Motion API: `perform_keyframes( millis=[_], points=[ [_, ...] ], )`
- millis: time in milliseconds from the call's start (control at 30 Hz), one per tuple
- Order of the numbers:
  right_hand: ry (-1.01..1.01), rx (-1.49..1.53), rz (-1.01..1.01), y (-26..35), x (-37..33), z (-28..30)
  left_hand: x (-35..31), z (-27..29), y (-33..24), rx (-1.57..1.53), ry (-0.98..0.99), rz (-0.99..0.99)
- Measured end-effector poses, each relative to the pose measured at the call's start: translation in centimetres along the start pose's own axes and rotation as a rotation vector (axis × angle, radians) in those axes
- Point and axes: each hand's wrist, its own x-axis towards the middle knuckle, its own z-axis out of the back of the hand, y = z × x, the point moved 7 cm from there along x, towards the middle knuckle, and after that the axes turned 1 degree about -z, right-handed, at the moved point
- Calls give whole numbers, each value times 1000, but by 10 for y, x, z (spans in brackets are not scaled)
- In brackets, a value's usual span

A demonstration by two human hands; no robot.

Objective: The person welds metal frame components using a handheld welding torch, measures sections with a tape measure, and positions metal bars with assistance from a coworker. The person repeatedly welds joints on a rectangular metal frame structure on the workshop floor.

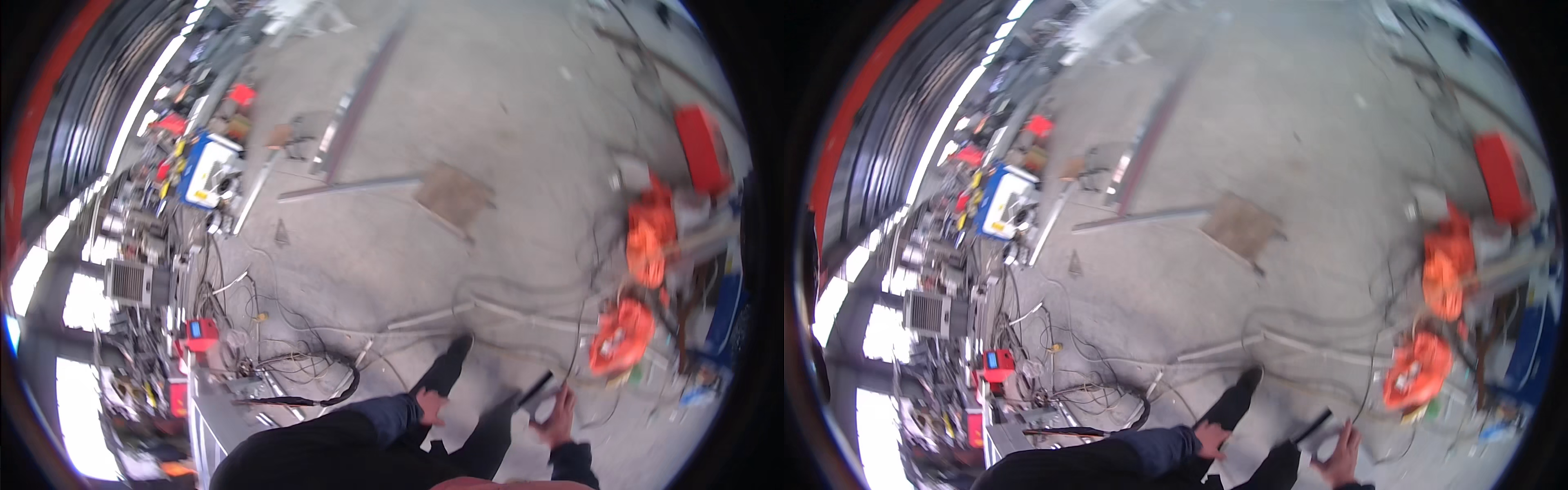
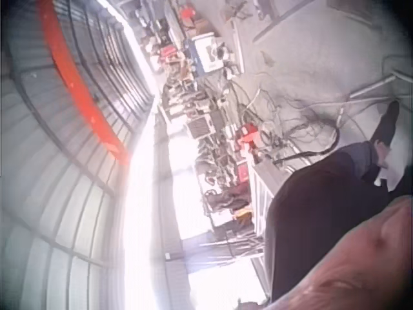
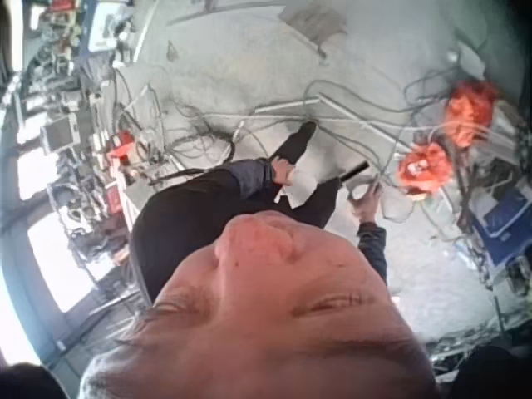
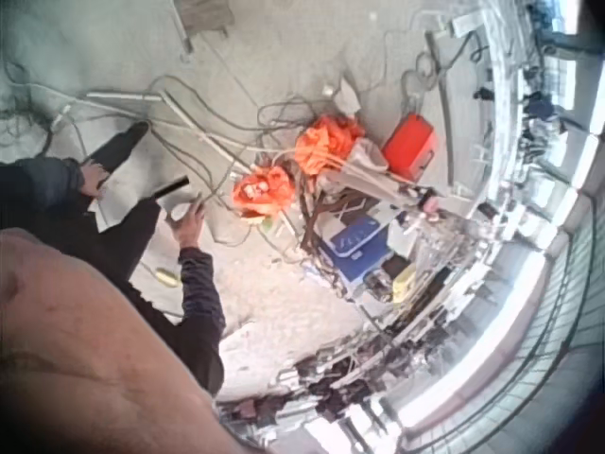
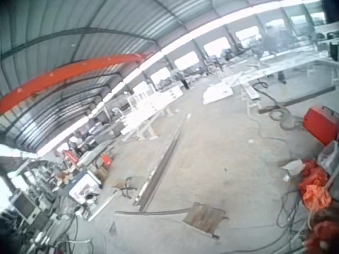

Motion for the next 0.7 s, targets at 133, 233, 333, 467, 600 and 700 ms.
perform_keyframes(
  millis=[133,233,333,467,600,700],
  points=[
    [-66,-17,210,171,-11,110,-44,66,-59,-644,-251,-306],
    [260,379,153,303,-9,139,-104,179,-88,-669,-485,-475],
    [-205,-746,1213,486,-18,161,-213,309,-89,-556,-776,-656],
    [-101,-207,1068,598,8,169,-327,383,7,-345,-1178,-653],
    [-58,514,969,718,11,158,-436,418,109,-144,-1227,-571],
    [29,646,1062,813,33,142,-507,417,179,-157,-1294,-461]
  ],
)
